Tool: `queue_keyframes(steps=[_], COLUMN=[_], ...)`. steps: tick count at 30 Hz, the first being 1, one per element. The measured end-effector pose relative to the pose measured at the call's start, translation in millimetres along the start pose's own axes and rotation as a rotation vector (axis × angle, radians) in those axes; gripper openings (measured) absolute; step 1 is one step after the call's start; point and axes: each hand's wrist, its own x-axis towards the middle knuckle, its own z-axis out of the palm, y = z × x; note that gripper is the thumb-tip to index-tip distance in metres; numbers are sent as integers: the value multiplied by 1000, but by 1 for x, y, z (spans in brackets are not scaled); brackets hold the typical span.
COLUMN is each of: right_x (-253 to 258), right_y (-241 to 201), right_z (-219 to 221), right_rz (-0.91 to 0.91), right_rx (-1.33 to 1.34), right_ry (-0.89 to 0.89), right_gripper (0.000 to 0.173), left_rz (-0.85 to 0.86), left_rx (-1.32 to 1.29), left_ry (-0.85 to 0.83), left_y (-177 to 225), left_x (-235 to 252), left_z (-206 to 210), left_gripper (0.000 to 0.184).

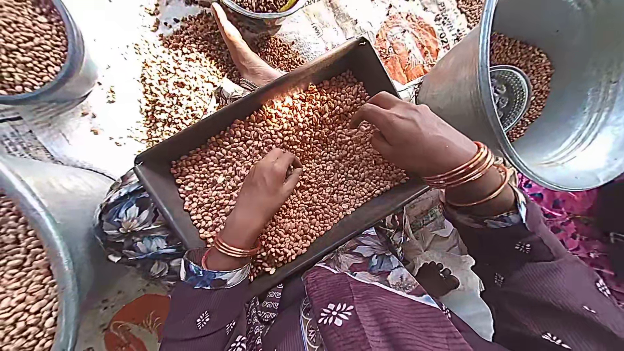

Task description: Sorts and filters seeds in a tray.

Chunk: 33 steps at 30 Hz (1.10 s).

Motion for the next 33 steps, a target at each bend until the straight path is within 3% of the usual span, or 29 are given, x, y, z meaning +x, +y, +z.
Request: queue_keyframes(steps=[3,12,16,19,23,26,28,30,33], right_x=[19,94,109,110,85,48,25,14,12], right_y=[8,22,-3,-23,-58,-87,-90,-77,-34], right_z=[1,-3,2,20,52,71,82,80,66], right_rz=[93,199,215,165,-35,-241,-433,-538,-402], right_rx=[-4,-95,-136,-154,-79,24,111,260,198], right_ry=[-76,-216,-298,-272,-198,-306,-352,-299,-8], right_gripper=[36,80,92,98,86,87,78,57,16], left_rz=[-5,-26,-59,-21,3,-30,-83,-142,-217], left_rx=[121,415,334,31,-570,-920,-1032,-1112,-1241], left_ry=[-50,-63,-55,46,230,251,242,202,161], left_y=[2,33,30,22,29,29,27,24,21], left_x=[1,1,2,4,5,12,12,8,7], left_z=[9,26,30,11,-21,-33,-33,-31,-23], left_gripper=[15,14,17,18,11,14,20,25,27])
